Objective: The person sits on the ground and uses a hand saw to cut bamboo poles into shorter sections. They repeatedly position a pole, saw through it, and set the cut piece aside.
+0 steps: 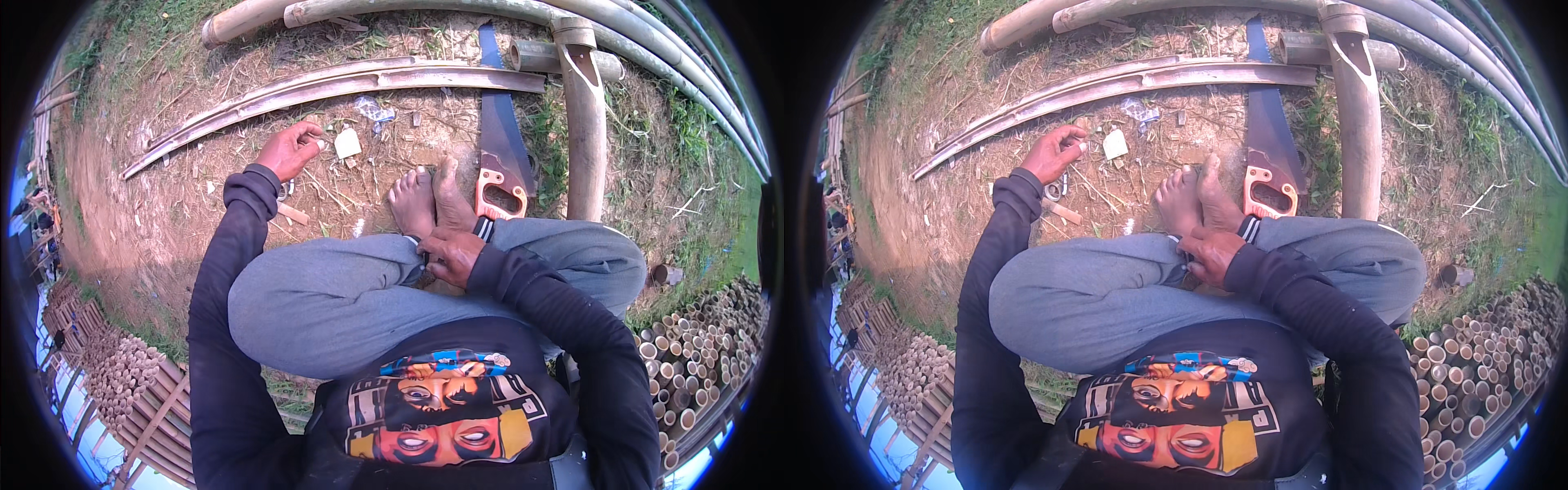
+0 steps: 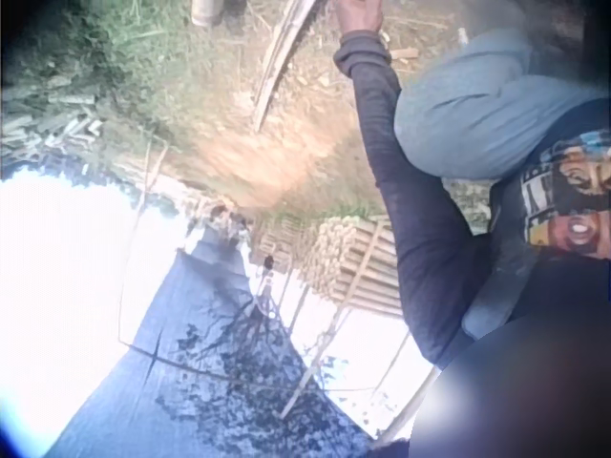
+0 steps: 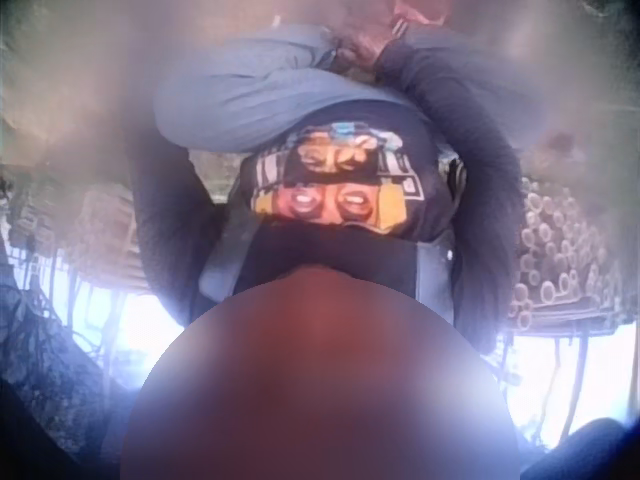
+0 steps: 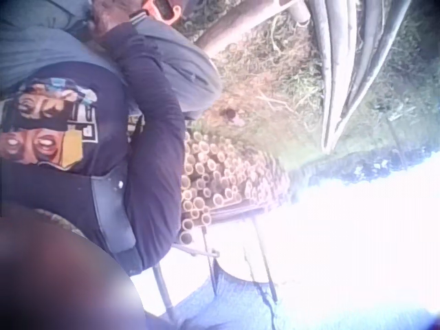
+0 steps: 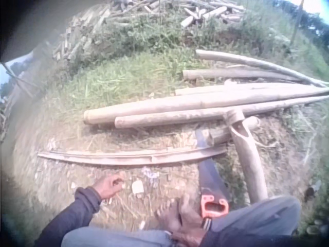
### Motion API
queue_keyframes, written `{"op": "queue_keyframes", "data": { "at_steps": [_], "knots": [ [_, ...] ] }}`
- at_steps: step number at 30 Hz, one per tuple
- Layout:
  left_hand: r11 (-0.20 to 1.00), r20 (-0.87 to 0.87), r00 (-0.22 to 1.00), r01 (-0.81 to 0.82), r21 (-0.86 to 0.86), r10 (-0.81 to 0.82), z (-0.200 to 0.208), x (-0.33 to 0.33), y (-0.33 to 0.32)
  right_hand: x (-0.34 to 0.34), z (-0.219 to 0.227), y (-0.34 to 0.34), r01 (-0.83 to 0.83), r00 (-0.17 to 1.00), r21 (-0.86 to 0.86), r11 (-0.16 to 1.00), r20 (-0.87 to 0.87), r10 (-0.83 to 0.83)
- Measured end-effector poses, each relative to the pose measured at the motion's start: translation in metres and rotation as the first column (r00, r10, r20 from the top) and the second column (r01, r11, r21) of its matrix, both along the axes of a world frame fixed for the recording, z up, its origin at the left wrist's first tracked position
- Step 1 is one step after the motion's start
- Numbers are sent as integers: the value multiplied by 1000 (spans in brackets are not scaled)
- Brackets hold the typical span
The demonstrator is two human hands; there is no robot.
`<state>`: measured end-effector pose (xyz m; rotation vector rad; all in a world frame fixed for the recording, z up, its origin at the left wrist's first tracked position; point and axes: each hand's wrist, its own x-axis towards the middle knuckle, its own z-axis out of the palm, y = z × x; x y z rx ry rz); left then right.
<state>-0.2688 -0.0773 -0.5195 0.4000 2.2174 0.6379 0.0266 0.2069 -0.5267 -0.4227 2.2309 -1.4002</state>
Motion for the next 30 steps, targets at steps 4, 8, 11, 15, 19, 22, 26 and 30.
{"op": "queue_keyframes", "data": {
  "at_steps": [4, 8, 11, 15, 19, 22, 26, 30],
  "knots": [
    [996, 41, 996, -75, -49, 77, -10, 7, -9, 6, 7, -11, -1, 975, -28, 1000, 224, 7],
    [987, 77, 986, -140, -76, 146, -18, 9, -15, 12, -1, -21, 60, 908, 42, 997, 413, -72],
    [988, 113, 982, -145, -47, 149, -21, 10, -13, 9, -12, -22, 170, 917, 33, 985, 361, -171],
    [987, 122, 979, -156, -38, 160, -21, 9, -12, -35, 13, 4, 312, 905, 75, 947, 279, -321],
    [984, 104, 978, -179, -17, 180, -25, 10, -17, -94, 122, 78, 739, 673, -382, 555, 388, -629],
    [976, 100, 972, -215, 20, 212, -28, 10, -19, -96, 201, 167, 705, 296, -366, 607, -626, -721],
    [990, -5, 990, -138, -8, 138, -17, -1, -12, -79, 169, 300, 970, 193, 130, 204, -925, -328],
    [979, -372, 906, 196, -60, -204, 7, -28, 16, -42, 78, 326, 755, 321, 539, -375, -801, -505]
  ]
}}
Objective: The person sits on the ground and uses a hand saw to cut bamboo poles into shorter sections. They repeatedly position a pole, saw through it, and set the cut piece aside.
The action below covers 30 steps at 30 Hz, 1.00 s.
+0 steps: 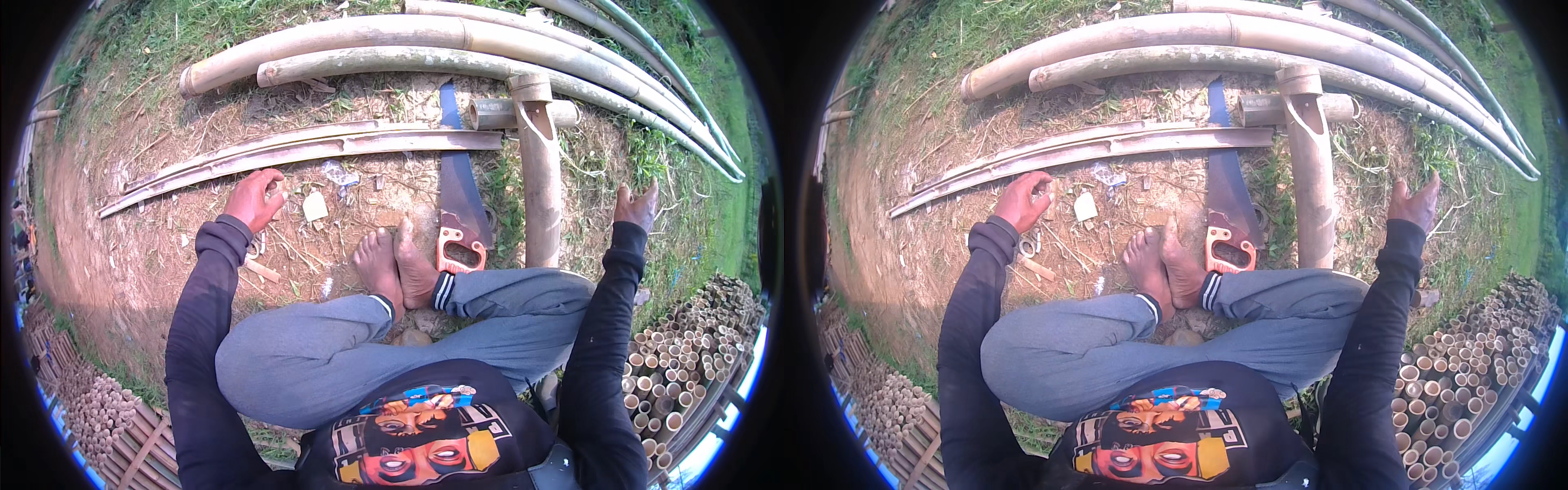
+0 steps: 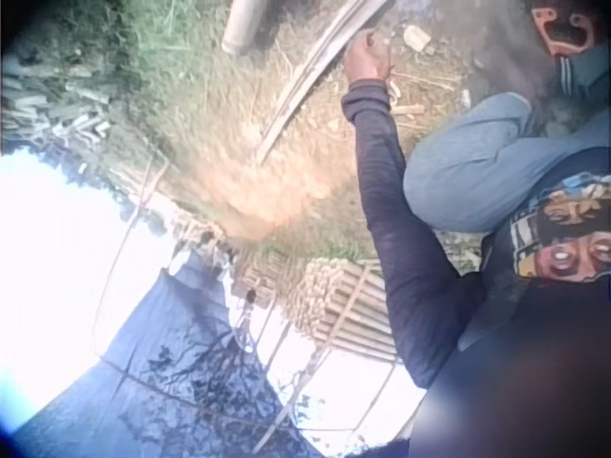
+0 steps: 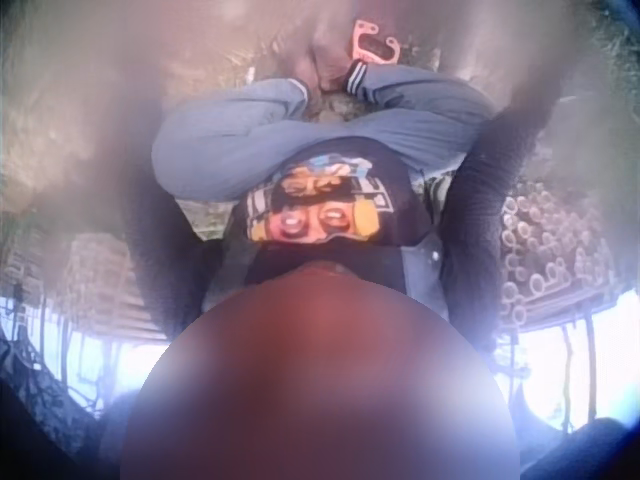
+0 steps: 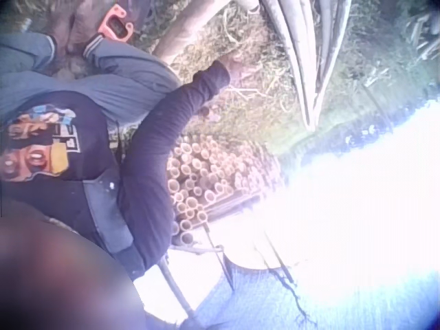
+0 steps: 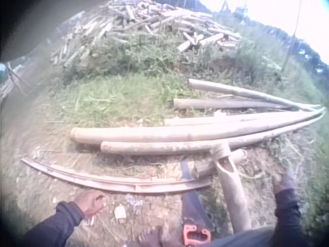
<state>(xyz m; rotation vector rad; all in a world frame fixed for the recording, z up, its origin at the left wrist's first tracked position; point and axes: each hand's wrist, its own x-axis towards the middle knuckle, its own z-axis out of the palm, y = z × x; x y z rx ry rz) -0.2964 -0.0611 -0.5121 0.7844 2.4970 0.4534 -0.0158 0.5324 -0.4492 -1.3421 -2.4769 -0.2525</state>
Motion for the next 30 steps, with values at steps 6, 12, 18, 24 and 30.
{"op": "queue_keyframes", "data": {
  "at_steps": [6, 12, 18, 24, 30],
  "knots": [
    [977, 137, 968, -212, -3, 211, -17, -87, 106, 22, -66, -145, -552, 831, -637, 538, -474, 290],
    [14, 928, 91, -996, 92, 360, -90, -117, 215, -1, -72, -170, -440, 801, -898, 24, -380, 462],
    [-351, 996, -20, -936, 12, 87, -125, -135, 264, 4, -82, -164, -415, 786, -902, -117, -420, 453],
    [-337, 974, 179, -916, 215, 137, -34, -159, 266, 12, -100, -169, -397, 778, -909, -128, -407, 478],
    [-336, 910, 402, -847, 411, 99, 98, -140, 258, 18, -114, -159, -422, 787, -907, 1, -365, 498]
  ]
}}
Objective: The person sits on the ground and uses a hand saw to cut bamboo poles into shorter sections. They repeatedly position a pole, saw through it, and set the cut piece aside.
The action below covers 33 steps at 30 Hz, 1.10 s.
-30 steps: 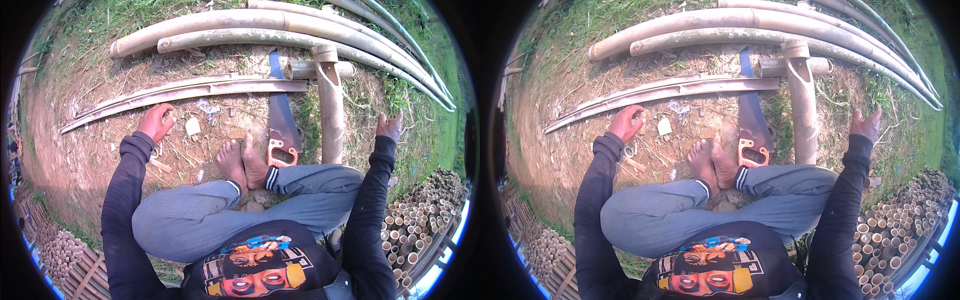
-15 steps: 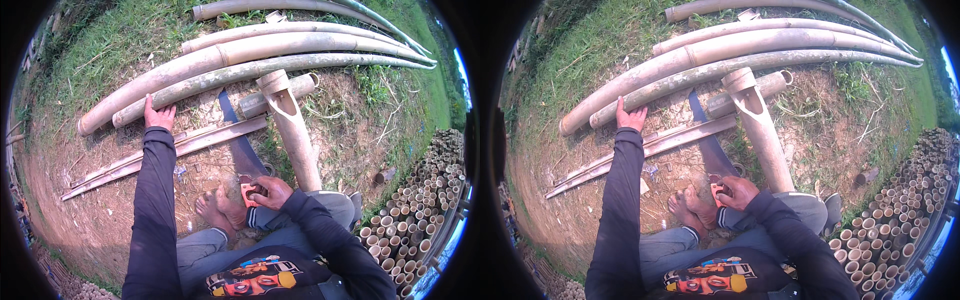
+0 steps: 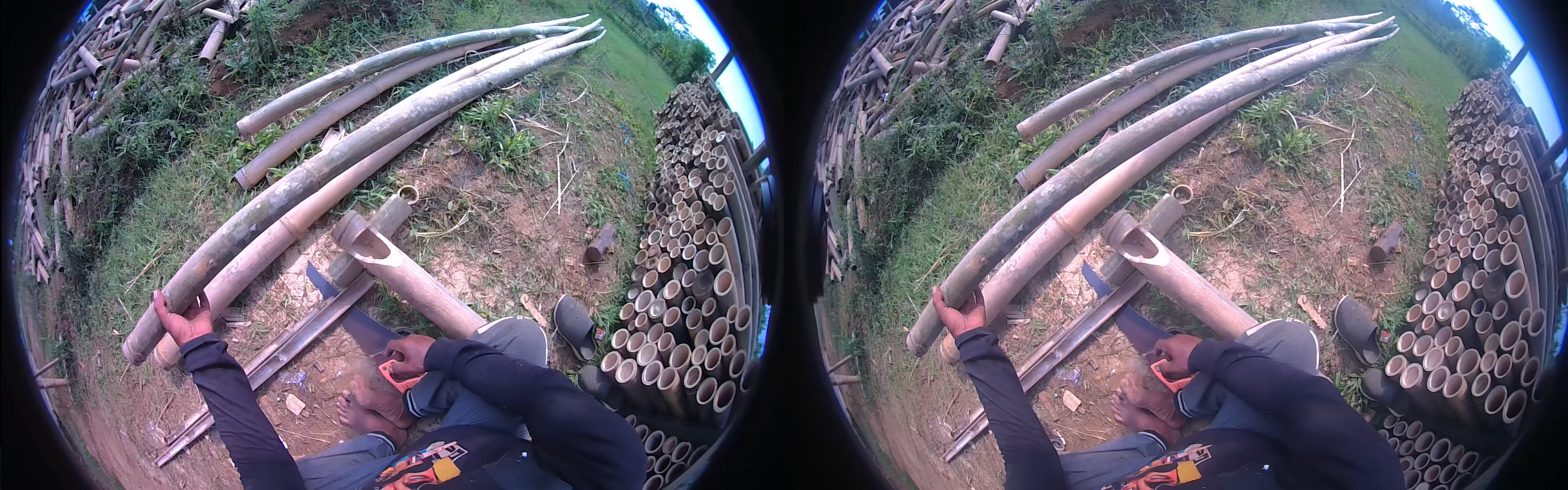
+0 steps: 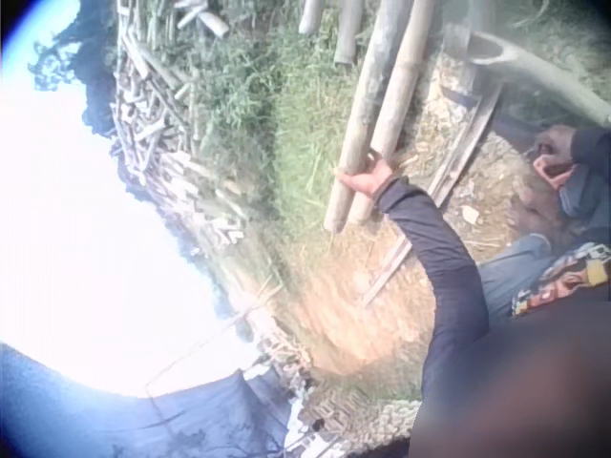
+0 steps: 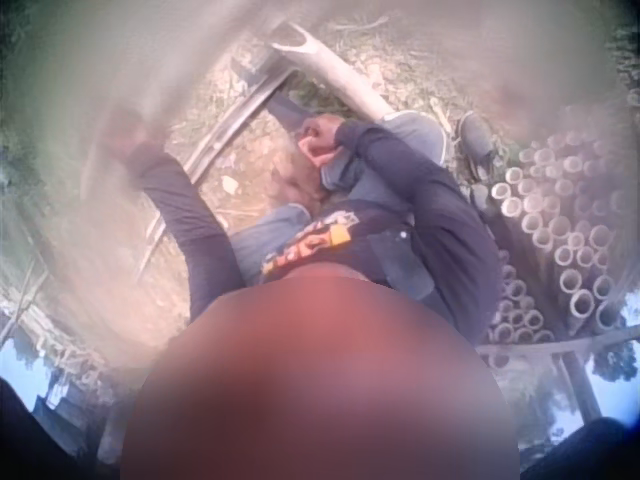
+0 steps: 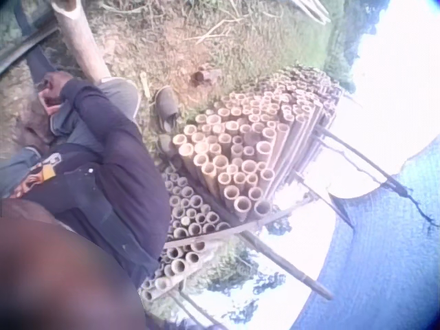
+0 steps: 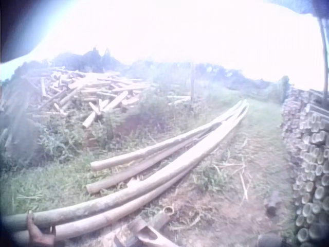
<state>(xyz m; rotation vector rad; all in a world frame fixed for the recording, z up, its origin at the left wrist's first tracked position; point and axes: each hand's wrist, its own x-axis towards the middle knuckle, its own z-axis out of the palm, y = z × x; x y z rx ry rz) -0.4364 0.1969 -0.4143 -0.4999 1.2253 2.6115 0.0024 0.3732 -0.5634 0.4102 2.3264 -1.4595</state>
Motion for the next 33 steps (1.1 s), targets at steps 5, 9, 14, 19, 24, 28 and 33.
{"op": "queue_keyframes", "data": {
  "at_steps": [5, 9, 14, 19, 24, 28, 33],
  "knots": [
    [996, 50, 995, -89, -18, 90, 64, 16, -55, 19, -10, 12, 249, 968, -45, 967, 48, -247],
    [986, 29, 986, -164, -42, 165, 109, 11, -148, 17, -2, 31, 562, 812, -75, 824, -138, -567],
    [916, -141, 915, -391, -87, 377, 150, 35, -330, -18, 68, 106, 711, 435, -639, 293, 73, -897],
    [828, -192, 837, -541, -152, 512, 186, 79, -492, -50, 152, 133, 139, 213, -978, -153, 180, -960],
    [860, -158, 854, -508, -53, 495, 117, 161, -486, -84, 174, 13, 77, 332, -921, -382, 385, -861],
    [742, -137, 730, 648, -172, -669, 6, 220, -336, -121, 184, -95, 132, 701, -949, -286, 293, -650],
    [907, -463, 806, 420, 7, -369, 30, 166, -254, -146, 189, -168, 113, 990, -989, 94, 104, -93]
  ]
}}
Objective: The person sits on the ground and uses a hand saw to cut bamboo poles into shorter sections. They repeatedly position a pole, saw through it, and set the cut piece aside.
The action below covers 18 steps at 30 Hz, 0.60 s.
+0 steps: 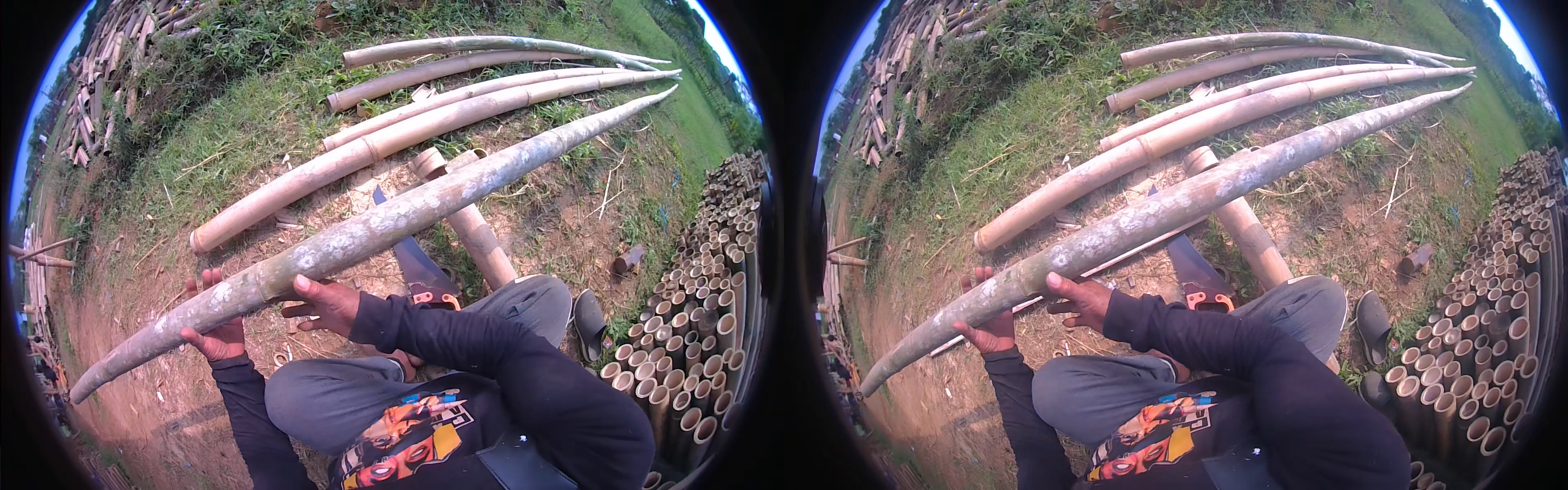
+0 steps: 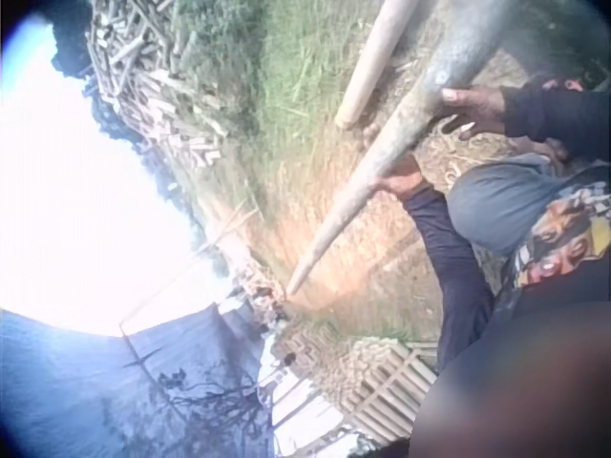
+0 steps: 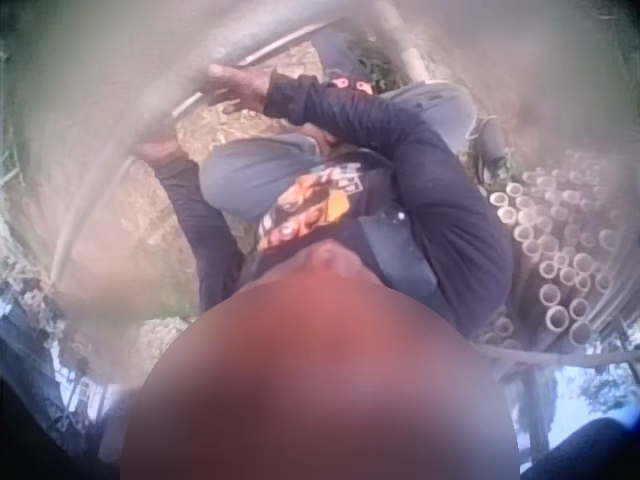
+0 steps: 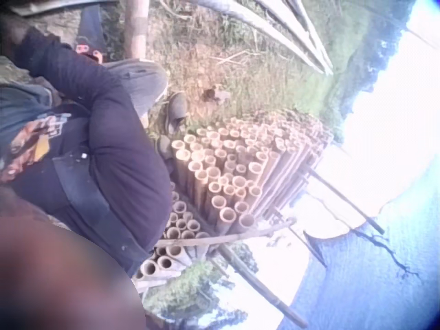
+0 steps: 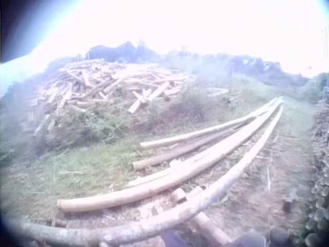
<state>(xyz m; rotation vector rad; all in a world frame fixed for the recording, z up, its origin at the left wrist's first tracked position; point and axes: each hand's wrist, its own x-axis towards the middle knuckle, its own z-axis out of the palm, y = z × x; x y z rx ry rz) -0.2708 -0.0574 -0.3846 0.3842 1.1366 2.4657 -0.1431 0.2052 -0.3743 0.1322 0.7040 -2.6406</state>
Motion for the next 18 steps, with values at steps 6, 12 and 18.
{"op": "queue_keyframes", "data": {
  "at_steps": [6, 12, 18],
  "knots": [
    [854, 156, 841, -518, -43, 518, 15, -57, -115, 76, -57, 182, 870, 355, 241, 431, 301, -885],
    [706, 245, 664, -638, -308, 707, 1, -110, -153, 15, -91, 267, 895, 312, 224, 386, 304, -900],
    [709, 300, 647, -595, -378, 702, -36, -95, -127, -35, -82, 176, 789, 512, 130, 600, 402, -760]
  ]
}}
